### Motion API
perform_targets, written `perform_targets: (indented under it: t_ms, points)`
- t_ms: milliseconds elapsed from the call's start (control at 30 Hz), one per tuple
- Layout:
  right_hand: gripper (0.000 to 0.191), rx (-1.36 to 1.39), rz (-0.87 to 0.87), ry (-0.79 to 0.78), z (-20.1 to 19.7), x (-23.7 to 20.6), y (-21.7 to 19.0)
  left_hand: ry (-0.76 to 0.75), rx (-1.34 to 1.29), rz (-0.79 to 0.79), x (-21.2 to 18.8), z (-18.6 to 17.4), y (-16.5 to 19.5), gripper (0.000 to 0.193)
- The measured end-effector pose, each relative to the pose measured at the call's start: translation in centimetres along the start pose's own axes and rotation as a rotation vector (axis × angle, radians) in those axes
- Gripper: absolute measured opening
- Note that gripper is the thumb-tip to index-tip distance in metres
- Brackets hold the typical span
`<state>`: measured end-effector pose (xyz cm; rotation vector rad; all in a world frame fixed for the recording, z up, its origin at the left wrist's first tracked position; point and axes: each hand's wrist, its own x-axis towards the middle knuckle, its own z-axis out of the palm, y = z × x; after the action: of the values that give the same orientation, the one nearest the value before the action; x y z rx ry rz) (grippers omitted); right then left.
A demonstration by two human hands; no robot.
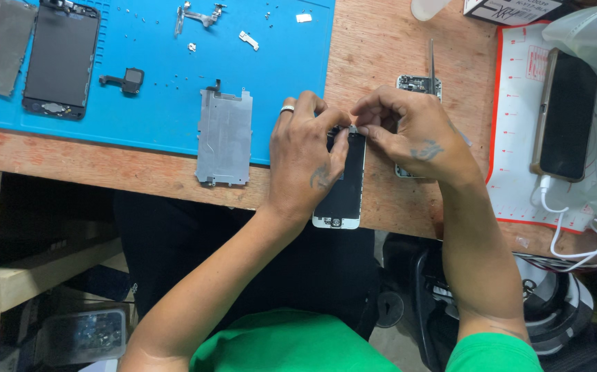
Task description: The person reassembles a disassembled smartphone on a workbench. They connect internal ribbon cables, place a metal shielding plate over the battery, and use a screwdriver to secure components.
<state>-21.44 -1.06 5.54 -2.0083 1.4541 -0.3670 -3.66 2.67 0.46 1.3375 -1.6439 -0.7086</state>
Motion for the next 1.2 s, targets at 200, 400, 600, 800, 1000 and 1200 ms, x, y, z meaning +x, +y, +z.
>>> perform_targets:
  t_ms: [200, 400, 600, 800, 1000, 1200]
  points:
    - [0.022, -0.002, -0.025, -0.001, -0.27, -0.06, 0.33, 0.003, 0.009, -0.014, 0.12, 0.36, 0.29, 0.011]
    - [0.022, 0.018, -0.024, -0.004, -0.28, -0.09, 0.47, -0.002, 0.014, -0.021, 0.17, 0.33, 0.36, 0.013]
    - [0.021, -0.002, 0.0, -0.01, -0.33, -0.06, 0.23, -0.006, 0.01, 0.005, 0.18, 0.33, 0.16, 0.01]
    - [0.021, 0.023, -0.017, -0.015, -0.41, -0.12, 0.19, 0.004, -0.002, 0.033, -0.05, 0.13, -0.06, 0.013]
    - [0.021, -0.006, -0.011, -0.017, -0.45, -0.09, 0.24, -0.006, -0.004, 0.041, 0.08, 0.12, -0.1, 0.015]
    - [0.021, -0.007, -0.029, -0.011, -0.41, -0.11, 0.39, -0.013, 0.01, 0.031, 0.08, 0.12, -0.05, 0.017]
